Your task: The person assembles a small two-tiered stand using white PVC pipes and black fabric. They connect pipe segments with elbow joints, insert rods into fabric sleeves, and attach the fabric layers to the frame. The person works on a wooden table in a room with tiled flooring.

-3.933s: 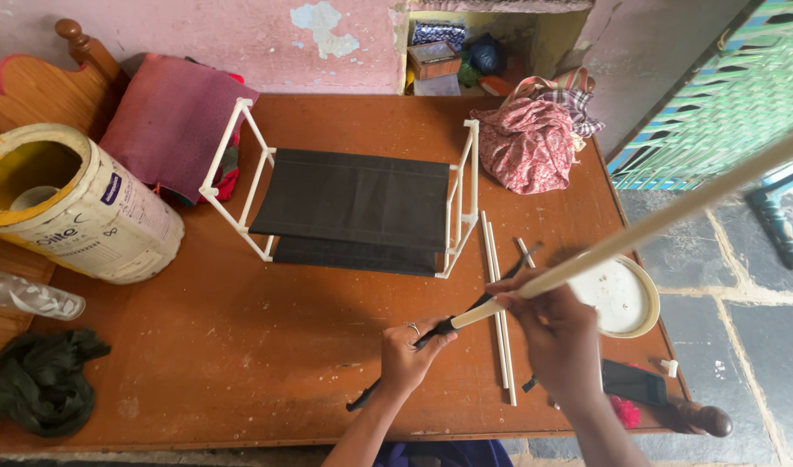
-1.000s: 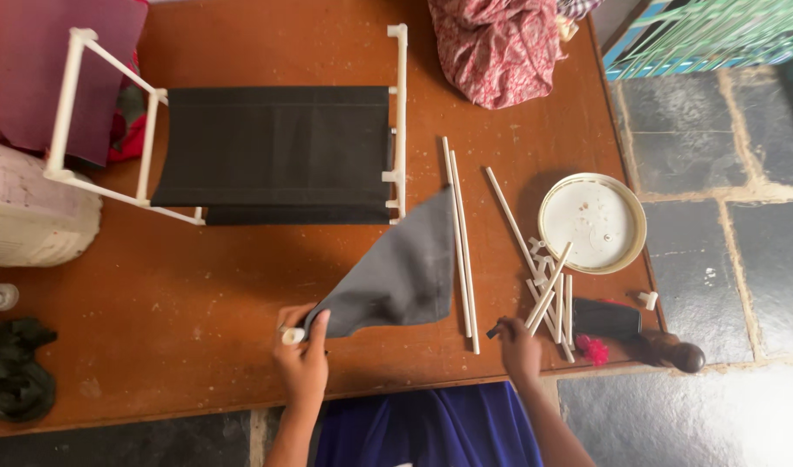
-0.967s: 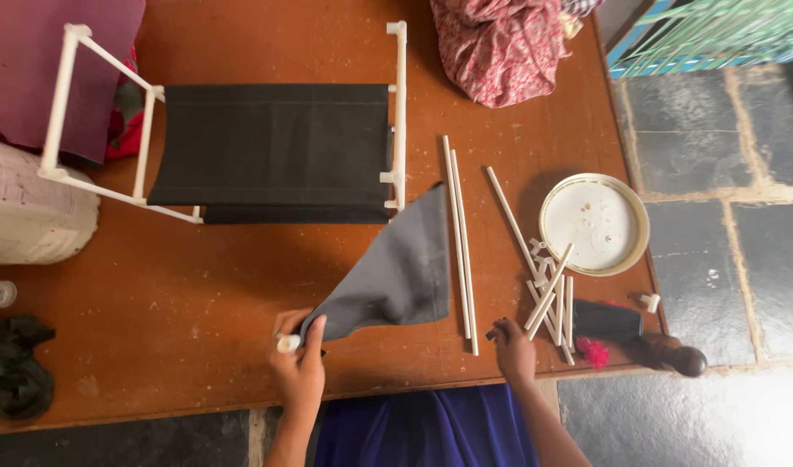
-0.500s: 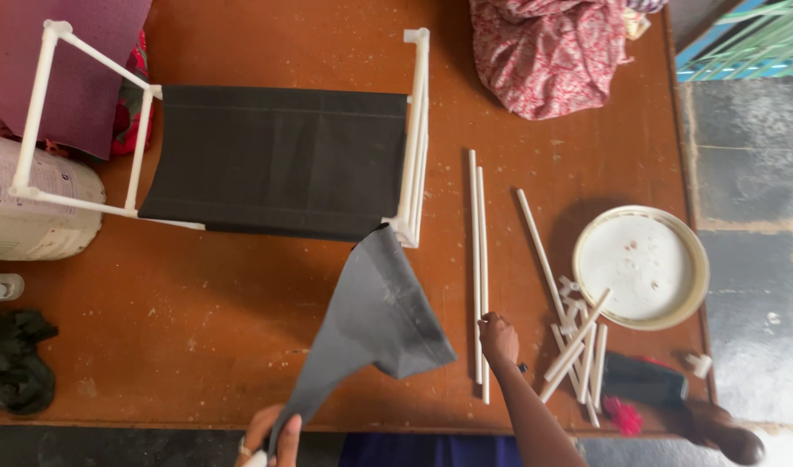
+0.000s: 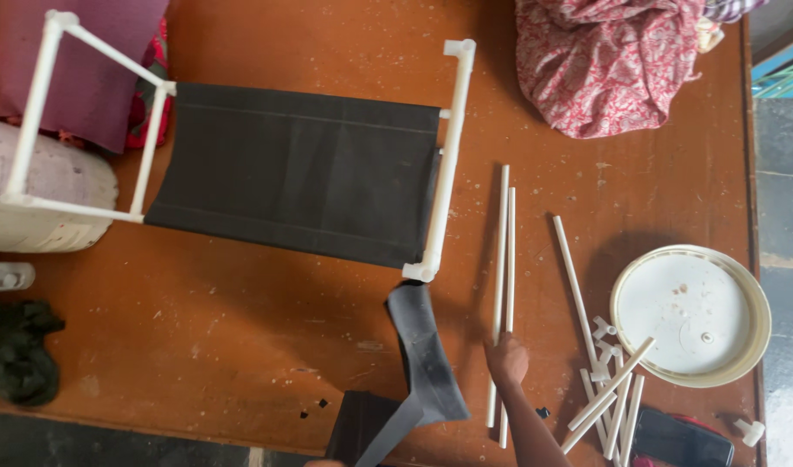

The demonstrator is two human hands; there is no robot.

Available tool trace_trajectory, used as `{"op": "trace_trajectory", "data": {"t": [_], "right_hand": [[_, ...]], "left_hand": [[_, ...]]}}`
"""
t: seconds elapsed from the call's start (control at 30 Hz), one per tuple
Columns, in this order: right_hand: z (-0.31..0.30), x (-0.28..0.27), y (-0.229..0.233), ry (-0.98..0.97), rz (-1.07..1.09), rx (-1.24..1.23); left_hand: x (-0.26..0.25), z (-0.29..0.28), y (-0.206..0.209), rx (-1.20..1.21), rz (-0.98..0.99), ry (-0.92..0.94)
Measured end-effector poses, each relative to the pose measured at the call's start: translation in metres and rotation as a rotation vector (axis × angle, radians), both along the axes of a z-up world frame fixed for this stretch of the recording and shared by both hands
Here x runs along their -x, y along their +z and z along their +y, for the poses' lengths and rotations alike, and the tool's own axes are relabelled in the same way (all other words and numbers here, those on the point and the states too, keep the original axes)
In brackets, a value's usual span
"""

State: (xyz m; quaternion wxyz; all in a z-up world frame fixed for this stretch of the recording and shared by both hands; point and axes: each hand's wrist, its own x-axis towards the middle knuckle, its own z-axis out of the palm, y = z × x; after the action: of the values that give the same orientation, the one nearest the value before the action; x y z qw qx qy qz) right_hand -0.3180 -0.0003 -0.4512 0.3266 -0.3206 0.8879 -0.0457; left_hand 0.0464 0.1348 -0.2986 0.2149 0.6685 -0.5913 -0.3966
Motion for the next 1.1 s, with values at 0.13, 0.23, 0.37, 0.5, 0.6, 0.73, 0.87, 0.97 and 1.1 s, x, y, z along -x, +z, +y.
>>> {"op": "trace_trajectory", "data": {"t": [0.13,0.23,0.37,0.5,0.6,0.73,0.87,0.97,1.1], "right_hand": [[-0.011,0.016,0.019,-0.437,-0.207,0.201],[-0.013,0.023,0.062,-0.602,-0.605,0.486],[-0.043,0.022,0.155,-0.522,-0.892,0.676],[-0.086,0.002,0.227,-0.286,-1.113,0.685],[-0.096,-0.012,0.255,-0.229,-1.198,0.642],[-0.069,-0.008,0.285,-0.221,-1.204,0.740],[-0.031,-0.009,0.317,-0.166,-1.176,0.842],[-0.013,-0.023,0.344,-0.212,-1.176,0.748],[0.003,-0.032,0.373,-0.178,-1.156,0.757]], "left_hand": [[0.009,0.000,-0.003,0.023,0.004,-0.022],[0.008,-0.001,-0.007,0.114,0.009,-0.058],[0.015,-0.012,-0.006,0.295,0.052,-0.109],[0.021,-0.009,-0.003,0.345,0.104,-0.041],[0.012,-0.011,-0.002,0.306,0.003,0.080],[-0.008,-0.057,0.017,0.705,0.287,0.367],[0.000,-0.089,0.094,0.651,0.291,0.637],[0.057,-0.115,0.164,0.730,0.483,0.421],[0.110,-0.128,0.238,0.416,0.128,0.169]]}}
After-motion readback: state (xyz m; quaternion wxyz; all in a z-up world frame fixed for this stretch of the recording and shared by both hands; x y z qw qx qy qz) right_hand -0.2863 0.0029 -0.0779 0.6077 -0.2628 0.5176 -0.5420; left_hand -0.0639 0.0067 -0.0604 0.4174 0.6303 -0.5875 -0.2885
